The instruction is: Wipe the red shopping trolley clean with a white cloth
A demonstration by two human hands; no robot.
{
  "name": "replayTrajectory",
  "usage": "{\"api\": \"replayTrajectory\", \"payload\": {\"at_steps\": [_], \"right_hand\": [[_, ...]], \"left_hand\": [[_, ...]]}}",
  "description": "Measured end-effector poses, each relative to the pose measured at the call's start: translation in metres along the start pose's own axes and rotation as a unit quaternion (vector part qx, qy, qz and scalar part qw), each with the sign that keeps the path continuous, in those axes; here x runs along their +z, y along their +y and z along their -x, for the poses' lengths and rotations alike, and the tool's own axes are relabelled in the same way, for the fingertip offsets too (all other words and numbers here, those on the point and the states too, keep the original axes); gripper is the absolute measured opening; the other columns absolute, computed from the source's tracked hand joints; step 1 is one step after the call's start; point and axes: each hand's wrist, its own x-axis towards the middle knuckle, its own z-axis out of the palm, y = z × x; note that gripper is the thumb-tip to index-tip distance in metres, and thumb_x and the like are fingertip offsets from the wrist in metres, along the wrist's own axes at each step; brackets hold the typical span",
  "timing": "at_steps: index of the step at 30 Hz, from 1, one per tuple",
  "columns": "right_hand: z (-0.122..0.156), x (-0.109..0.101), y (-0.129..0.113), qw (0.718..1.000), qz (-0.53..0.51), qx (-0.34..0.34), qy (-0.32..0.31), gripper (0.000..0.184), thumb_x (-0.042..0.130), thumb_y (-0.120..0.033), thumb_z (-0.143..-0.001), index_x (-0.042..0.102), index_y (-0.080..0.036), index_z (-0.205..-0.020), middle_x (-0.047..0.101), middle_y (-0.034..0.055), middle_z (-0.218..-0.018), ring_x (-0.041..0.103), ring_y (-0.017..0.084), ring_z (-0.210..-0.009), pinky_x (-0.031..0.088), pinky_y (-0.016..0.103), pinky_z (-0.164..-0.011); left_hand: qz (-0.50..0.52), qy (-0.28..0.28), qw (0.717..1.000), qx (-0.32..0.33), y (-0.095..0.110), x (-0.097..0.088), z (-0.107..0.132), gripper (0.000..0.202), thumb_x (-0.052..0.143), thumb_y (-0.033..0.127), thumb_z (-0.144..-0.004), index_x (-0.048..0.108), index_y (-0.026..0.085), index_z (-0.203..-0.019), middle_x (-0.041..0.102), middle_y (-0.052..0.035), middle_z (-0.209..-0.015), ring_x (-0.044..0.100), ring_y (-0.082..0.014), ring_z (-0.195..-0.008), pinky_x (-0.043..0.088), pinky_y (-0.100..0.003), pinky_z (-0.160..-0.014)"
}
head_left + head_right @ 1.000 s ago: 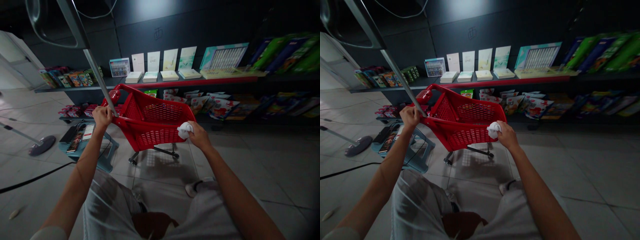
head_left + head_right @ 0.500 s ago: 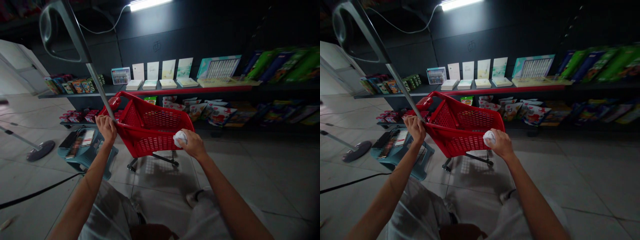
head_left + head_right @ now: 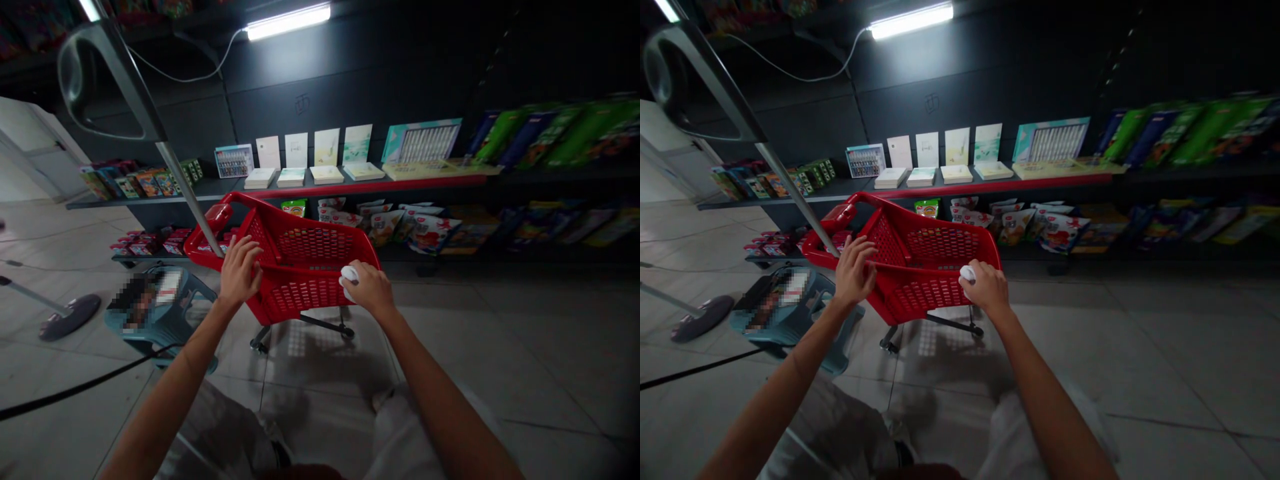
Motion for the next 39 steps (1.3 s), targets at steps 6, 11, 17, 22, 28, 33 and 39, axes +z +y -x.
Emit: {"api": "replayTrajectory", "payload": {"at_steps": [6, 11, 17, 22, 28, 33, 39], "right_hand": [[-0.003, -0.007, 0.003, 0.999, -0.034, 0.019, -0.038, 0.022, 0.059, -0.038, -0.093, 0.066, -0.023, -0.107, 0.076, 0.0089, -0.100, 0.067, 0.026, -0.088, 0.042, 0.034, -0.077], [-0.002, -0.004, 0.006, 0.998, -0.058, 0.024, -0.023, 0.028, 0.055, -0.037, -0.094, 0.066, -0.022, -0.115, 0.078, 0.0108, -0.104, 0.069, 0.027, -0.089, 0.044, 0.034, -0.077], [-0.009, 0.006, 0.016, 0.987, -0.140, 0.082, 0.008, 0.036, 0.046, -0.035, -0.095, 0.059, -0.020, -0.125, 0.078, 0.0124, -0.101, 0.069, 0.029, -0.080, 0.046, 0.035, -0.073], [-0.016, 0.009, 0.007, 0.974, -0.215, 0.041, 0.056, 0.030, 0.045, -0.038, -0.097, 0.062, -0.021, -0.115, 0.072, 0.0139, -0.111, 0.067, 0.030, -0.103, 0.050, 0.038, -0.089], [-0.016, 0.005, -0.013, 0.986, -0.166, 0.005, -0.019, 0.024, 0.051, -0.039, -0.099, 0.067, -0.023, -0.106, 0.073, 0.0090, -0.104, 0.066, 0.025, -0.093, 0.046, 0.031, -0.078], [-0.017, 0.007, -0.028, 0.993, -0.119, 0.015, 0.005, 0.024, 0.052, -0.036, -0.099, 0.071, -0.022, -0.104, 0.067, 0.0110, -0.113, 0.062, 0.026, -0.100, 0.047, 0.033, -0.081], [-0.010, 0.003, -0.050, 0.997, -0.055, 0.022, 0.052, 0.030, 0.057, -0.046, -0.099, 0.071, -0.022, -0.111, 0.061, 0.0142, -0.110, 0.055, 0.030, -0.102, 0.049, 0.043, -0.087]], "left_hand": [[-0.176, -0.268, 0.941, -0.108, 0.007, -0.006, -0.046, 0.059, 0.031, 0.044, -0.106, 0.081, 0.012, -0.100, 0.079, -0.0213, -0.098, 0.077, -0.0325, -0.097, 0.053, -0.042, -0.086], [-0.184, -0.308, 0.931, -0.060, 0.007, -0.001, -0.055, 0.065, 0.032, 0.048, -0.106, 0.085, 0.012, -0.099, 0.080, -0.0225, -0.099, 0.078, -0.0310, -0.099, 0.052, -0.038, -0.086], [-0.179, -0.317, 0.930, -0.057, 0.011, 0.004, -0.057, 0.065, 0.031, 0.048, -0.106, 0.085, 0.013, -0.098, 0.080, -0.0220, -0.098, 0.078, -0.0303, -0.098, 0.052, -0.037, -0.082], [-0.173, -0.264, 0.946, -0.076, 0.015, 0.006, -0.043, 0.068, 0.028, 0.049, -0.107, 0.086, 0.014, -0.098, 0.080, -0.0221, -0.097, 0.078, -0.0320, -0.094, 0.051, -0.039, -0.078], [-0.151, -0.226, 0.961, -0.052, 0.017, 0.011, -0.032, 0.069, 0.023, 0.043, -0.109, 0.086, 0.017, -0.094, 0.081, -0.0189, -0.096, 0.078, -0.0305, -0.094, 0.051, -0.039, -0.080], [-0.155, -0.228, 0.959, -0.071, 0.019, 0.010, -0.033, 0.068, 0.024, 0.043, -0.108, 0.086, 0.018, -0.094, 0.081, -0.0181, -0.097, 0.078, -0.0303, -0.092, 0.050, -0.039, -0.076], [-0.152, -0.231, 0.957, -0.086, 0.025, 0.007, -0.032, 0.067, 0.026, 0.043, -0.108, 0.086, 0.018, -0.096, 0.082, -0.0182, -0.099, 0.078, -0.0298, -0.095, 0.051, -0.038, -0.076]]}}
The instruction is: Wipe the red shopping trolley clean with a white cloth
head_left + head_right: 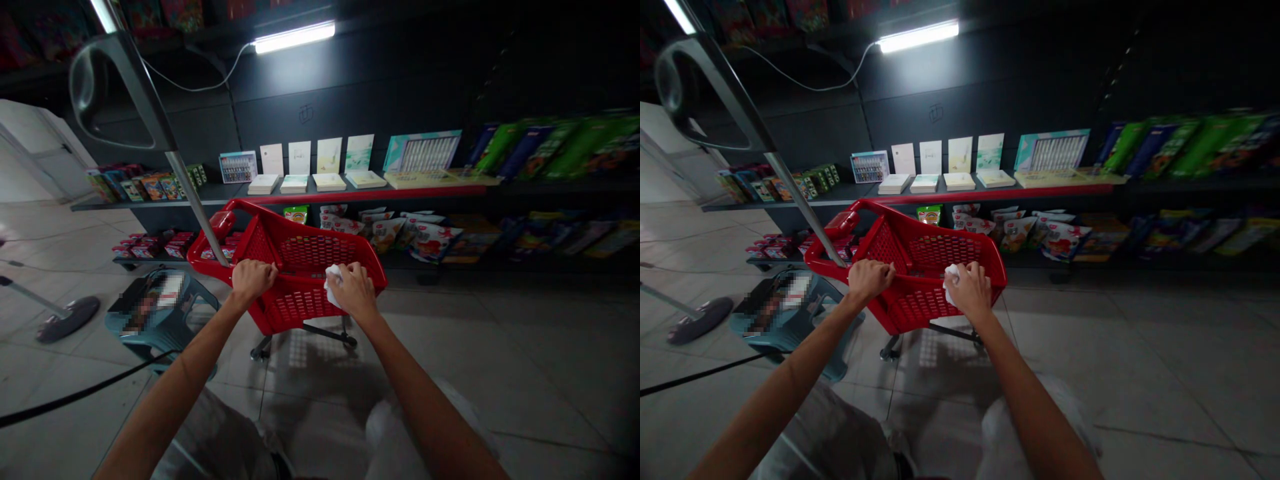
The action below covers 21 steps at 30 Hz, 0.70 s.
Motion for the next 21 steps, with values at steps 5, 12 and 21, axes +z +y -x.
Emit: {"api": "replayTrajectory", "payload": {"at_steps": [5, 12, 21], "right_hand": [[0.022, 0.007, -0.041, 0.993, -0.061, -0.105, 0.002, 0.068, 0.065, -0.051, -0.094, 0.047, -0.021, -0.152, 0.061, 0.0189, -0.132, 0.055, 0.037, -0.119, 0.044, 0.056, -0.106], [0.027, 0.030, -0.081, 0.977, -0.120, -0.175, -0.018, 0.062, 0.049, -0.021, -0.098, 0.040, -0.023, -0.160, 0.053, 0.0161, -0.151, 0.049, 0.035, -0.138, 0.035, 0.058, -0.121], [0.006, -0.004, -0.008, 0.972, -0.119, -0.176, -0.095, 0.055, 0.050, -0.009, -0.092, 0.057, -0.022, -0.145, 0.064, 0.0108, -0.143, 0.059, 0.028, -0.130, 0.046, 0.047, -0.116]], "left_hand": [[0.006, 0.001, 1.000, -0.019, 0.003, 0.002, 0.000, 0.063, 0.029, 0.043, -0.107, 0.087, 0.017, -0.098, 0.081, -0.0191, -0.098, 0.078, -0.0306, -0.095, 0.052, -0.039, -0.076], [0.006, 0.011, 1.000, -0.015, 0.006, 0.002, -0.003, 0.062, 0.030, 0.042, -0.107, 0.087, 0.017, -0.101, 0.081, -0.0193, -0.098, 0.078, -0.0312, -0.095, 0.052, -0.039, -0.077], [0.006, 0.024, 1.000, -0.008, 0.005, 0.010, -0.008, 0.067, 0.025, 0.042, -0.108, 0.086, 0.015, -0.099, 0.081, -0.0200, -0.098, 0.078, -0.0323, -0.093, 0.050, -0.040, -0.077]]}}
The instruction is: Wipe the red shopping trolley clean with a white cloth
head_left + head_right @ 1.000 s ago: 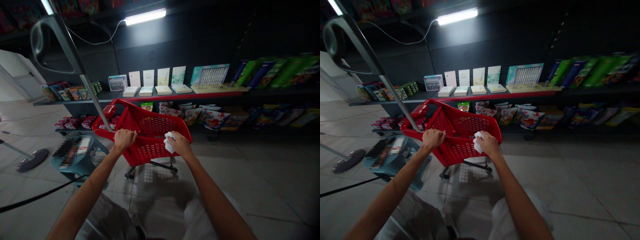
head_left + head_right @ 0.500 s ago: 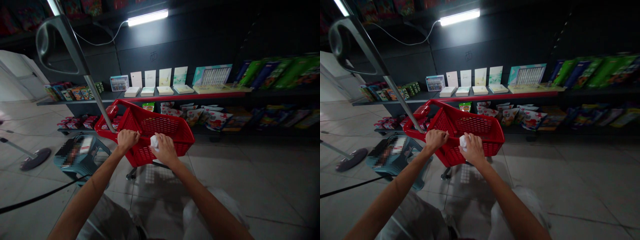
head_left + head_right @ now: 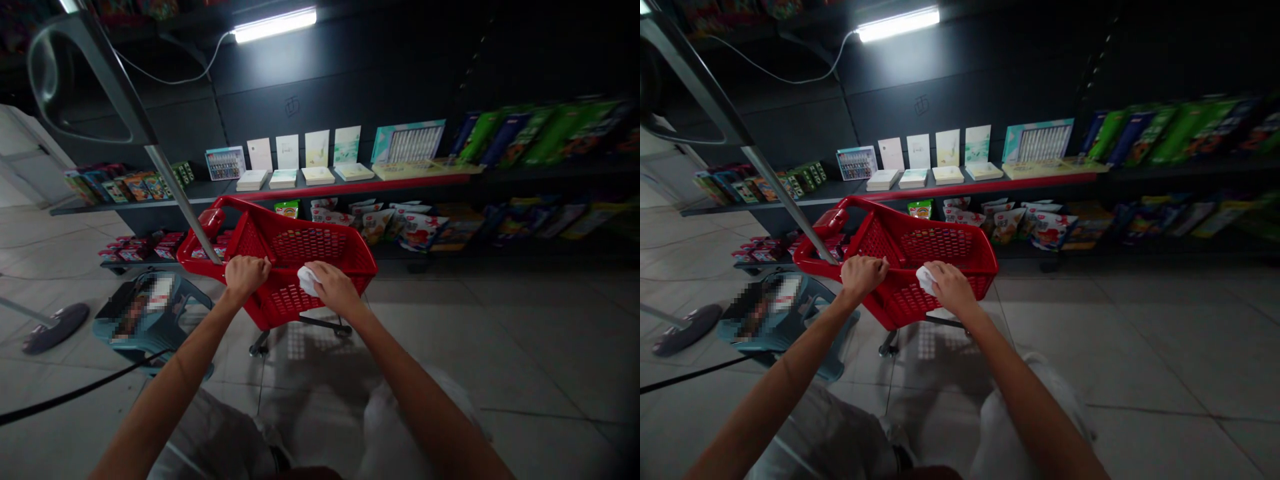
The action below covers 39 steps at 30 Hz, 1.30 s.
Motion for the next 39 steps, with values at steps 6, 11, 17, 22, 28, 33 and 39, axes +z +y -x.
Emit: {"api": "replayTrajectory", "payload": {"at_steps": [6, 11, 17, 22, 28, 33, 39], "right_hand": [[0.026, -0.030, 0.053, 0.992, 0.024, 0.123, -0.013, 0.050, 0.052, -0.012, -0.090, 0.062, -0.021, -0.139, 0.066, 0.0100, -0.143, 0.063, 0.029, -0.128, 0.050, 0.046, -0.112], [0.039, -0.035, 0.078, 0.983, 0.033, 0.181, 0.009, 0.049, 0.054, -0.014, -0.090, 0.064, -0.023, -0.137, 0.066, 0.0090, -0.143, 0.062, 0.028, -0.129, 0.051, 0.043, -0.110], [0.036, -0.024, 0.093, 0.978, 0.035, 0.201, 0.054, 0.047, 0.055, -0.018, -0.089, 0.068, -0.026, -0.134, 0.062, 0.0101, -0.143, 0.056, 0.029, -0.134, 0.048, 0.045, -0.114], [0.023, -0.018, 0.109, 0.980, 0.045, 0.186, 0.050, 0.047, 0.052, -0.018, -0.091, 0.070, -0.023, -0.134, 0.060, 0.0126, -0.141, 0.053, 0.030, -0.134, 0.043, 0.047, -0.119], [0.019, -0.023, 0.109, 0.970, 0.052, 0.236, 0.036, 0.047, 0.055, -0.021, -0.092, 0.070, -0.024, -0.136, 0.058, 0.0149, -0.139, 0.050, 0.032, -0.133, 0.045, 0.047, -0.116], [0.021, -0.030, 0.094, 0.917, 0.072, 0.387, 0.065, 0.048, 0.060, -0.030, -0.090, 0.069, -0.031, -0.137, 0.055, 0.0147, -0.128, 0.053, 0.033, -0.119, 0.052, 0.046, -0.096], [0.009, -0.019, 0.099, 0.921, 0.029, 0.372, 0.111, 0.047, 0.055, -0.021, -0.086, 0.072, -0.025, -0.130, 0.051, 0.0119, -0.119, 0.056, 0.026, -0.106, 0.050, 0.040, -0.095]], "left_hand": [[-0.011, -0.001, 1.000, -0.005, 0.001, 0.004, -0.007, 0.067, 0.027, 0.045, -0.108, 0.086, 0.015, -0.102, 0.081, -0.0196, -0.097, 0.078, -0.0316, -0.093, 0.049, -0.039, -0.077], [-0.020, 0.012, 1.000, -0.002, -0.001, 0.008, -0.013, 0.066, 0.029, 0.046, -0.108, 0.086, 0.015, -0.100, 0.081, -0.0192, -0.094, 0.077, -0.0311, -0.091, 0.048, -0.037, -0.075], [-0.008, 0.004, 1.000, 0.021, -0.002, 0.010, -0.025, 0.070, 0.029, 0.055, -0.108, 0.086, 0.015, -0.096, 0.080, -0.0202, -0.094, 0.077, -0.0304, -0.091, 0.045, -0.036, -0.075], [0.011, -0.012, 0.992, 0.128, -0.011, 0.002, -0.034, 0.071, 0.034, 0.069, -0.103, 0.083, 0.018, -0.095, 0.080, -0.0166, -0.093, 0.075, -0.0296, -0.090, 0.042, -0.036, -0.073], [-0.004, 0.007, 0.983, 0.185, -0.019, 0.005, -0.045, 0.059, 0.036, 0.060, -0.106, 0.079, 0.019, -0.098, 0.079, -0.0131, -0.098, 0.074, -0.0275, -0.092, 0.040, -0.036, -0.073], [-0.006, 0.015, 0.983, 0.185, -0.016, 0.012, -0.049, 0.057, 0.039, 0.060, -0.106, 0.078, 0.018, -0.098, 0.079, -0.0138, -0.098, 0.073, -0.0284, -0.091, 0.040, -0.038, -0.074], [-0.004, 0.027, 0.984, 0.176, -0.014, 0.017, -0.051, 0.060, 0.036, 0.059, -0.107, 0.077, 0.017, -0.096, 0.079, -0.0145, -0.097, 0.073, -0.0281, -0.091, 0.041, -0.039, -0.076]]}}
